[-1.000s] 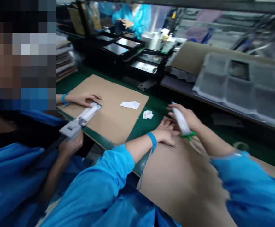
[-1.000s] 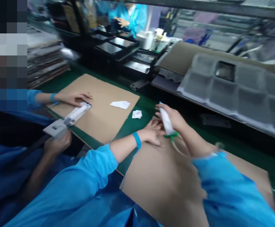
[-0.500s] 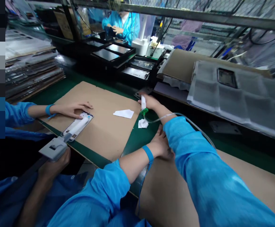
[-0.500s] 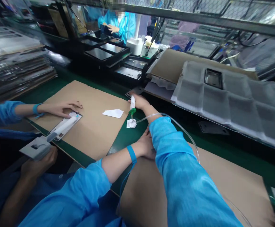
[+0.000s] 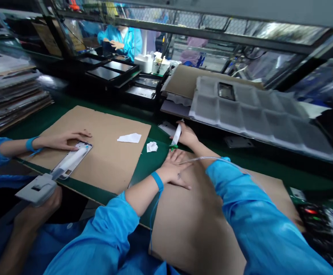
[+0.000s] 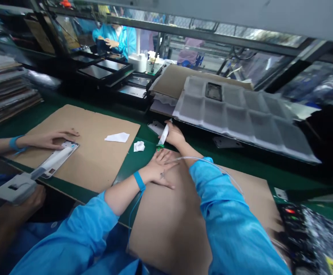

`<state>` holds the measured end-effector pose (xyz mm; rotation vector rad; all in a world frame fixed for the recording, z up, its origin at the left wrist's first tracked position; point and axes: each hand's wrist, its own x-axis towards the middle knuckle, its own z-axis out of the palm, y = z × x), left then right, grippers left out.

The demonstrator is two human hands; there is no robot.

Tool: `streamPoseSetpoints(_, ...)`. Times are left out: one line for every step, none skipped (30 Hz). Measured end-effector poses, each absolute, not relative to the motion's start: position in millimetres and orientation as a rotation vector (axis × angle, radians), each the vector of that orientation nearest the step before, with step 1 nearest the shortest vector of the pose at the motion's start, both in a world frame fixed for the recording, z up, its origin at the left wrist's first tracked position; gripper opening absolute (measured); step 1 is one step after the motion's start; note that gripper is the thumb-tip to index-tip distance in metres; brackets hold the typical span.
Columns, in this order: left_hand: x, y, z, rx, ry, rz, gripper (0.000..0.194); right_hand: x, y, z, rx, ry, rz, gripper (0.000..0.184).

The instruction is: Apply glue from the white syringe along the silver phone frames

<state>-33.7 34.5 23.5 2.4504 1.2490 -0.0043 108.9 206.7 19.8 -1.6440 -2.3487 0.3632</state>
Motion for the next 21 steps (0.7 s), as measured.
streamPoseSetpoints(-35.6,35.2,24.6,2.458,1.236,0.002,0.116,113.0,204.8,20.5,-1.661,-2.328,0.379,0.096)
streamPoseSetpoints(-37.6,36.2,25.6,2.464,1.222,0.015,0.118,116.7,203.2,22.2,-1.674,-2.315,0.401,0.094)
streamPoseSetpoints(-39.6,38.0,26.4,2.475,1.213,0.051,0.117,120.3,201.9,24.8,-1.682,-2.308,0.428,0.091)
streamPoseSetpoints(-41.3,40.5,26.9,2.468,1.211,0.058,0.118,123.9,201.4,28.2,-1.681,-2.306,0.454,0.087)
streamPoseSetpoints(-42.6,44.0,27.1,2.446,1.214,0.036,0.121,127.7,201.6,32.1,-1.676,-2.306,0.477,0.085)
streamPoseSetpoints(-43.4,48.1,27.0,2.447,1.211,0.010,0.128,132.2,202.6,36.4,-1.669,-2.301,0.494,0.085)
streamPoseSetpoints(-43.8,52.6,26.9,2.455,1.205,-0.012,0.131,137.8,203.8,40.8,-1.668,-2.290,0.509,0.086)
streamPoseSetpoints(-43.6,57.1,26.7,2.461,1.208,-0.034,0.129,144.6,204.9,45.0,-1.668,-2.273,0.525,0.086)
streamPoseSetpoints(-43.2,61.2,26.6,2.467,1.213,-0.056,0.127,152.9,205.2,49.0,-1.666,-2.253,0.544,0.086)
streamPoseSetpoints(-42.6,64.6,26.7,2.470,1.225,-0.079,0.126,162.5,204.0,52.5,-1.662,-2.231,0.564,0.085)
streamPoseSetpoints(-42.1,67.2,26.8,2.470,1.239,-0.101,0.125,173.5,201.2,55.5,-1.655,-2.208,0.586,0.084)
streamPoseSetpoints(-41.7,69.3,27.2,2.472,1.252,-0.122,0.124,185.5,196.6,57.9,-1.646,-2.184,0.607,0.082)
streamPoseSetpoints(-41.4,71.0,27.6,2.475,1.265,-0.140,0.124,198.5,190.1,59.9,-1.635,-2.160,0.626,0.081)
streamPoseSetpoints(-41.5,72.7,28.1,2.480,1.274,-0.154,0.124,212.1,181.9,61.4,-1.624,-2.136,0.642,0.080)
streamPoseSetpoints(-41.8,74.6,28.7,2.490,1.278,-0.164,0.122,226.4,171.9,62.5,-1.611,-2.111,0.655,0.079)
streamPoseSetpoints(-42.5,76.9,29.3,2.502,1.282,-0.170,0.119,240.9,160.2,63.4,-1.595,-2.089,0.668,0.079)
streamPoseSetpoints(-43.5,79.8,30.0,2.516,1.284,-0.172,0.113,255.5,146.8,63.9,-1.577,-2.070,0.680,0.079)
streamPoseSetpoints(-44.8,83.1,30.7,2.530,1.288,-0.171,0.106,269.9,131.7,64.0,-1.555,-2.055,0.693,0.080)
streamPoseSetpoints(-46.5,86.8,31.3,2.543,1.298,-0.167,0.099,283.7,115.1,63.7,-1.531,-2.048,0.709,0.082)
streamPoseSetpoints(-48.5,90.7,31.6,2.555,1.308,-0.163,0.093,296.4,97.0,63.1,-1.508,-2.046,0.724,0.083)
streamPoseSetpoints(-50.8,94.6,31.4,2.570,1.321,-0.141,0.087,307.5,78.1,62.0,-1.488,-2.050,0.737,0.086)
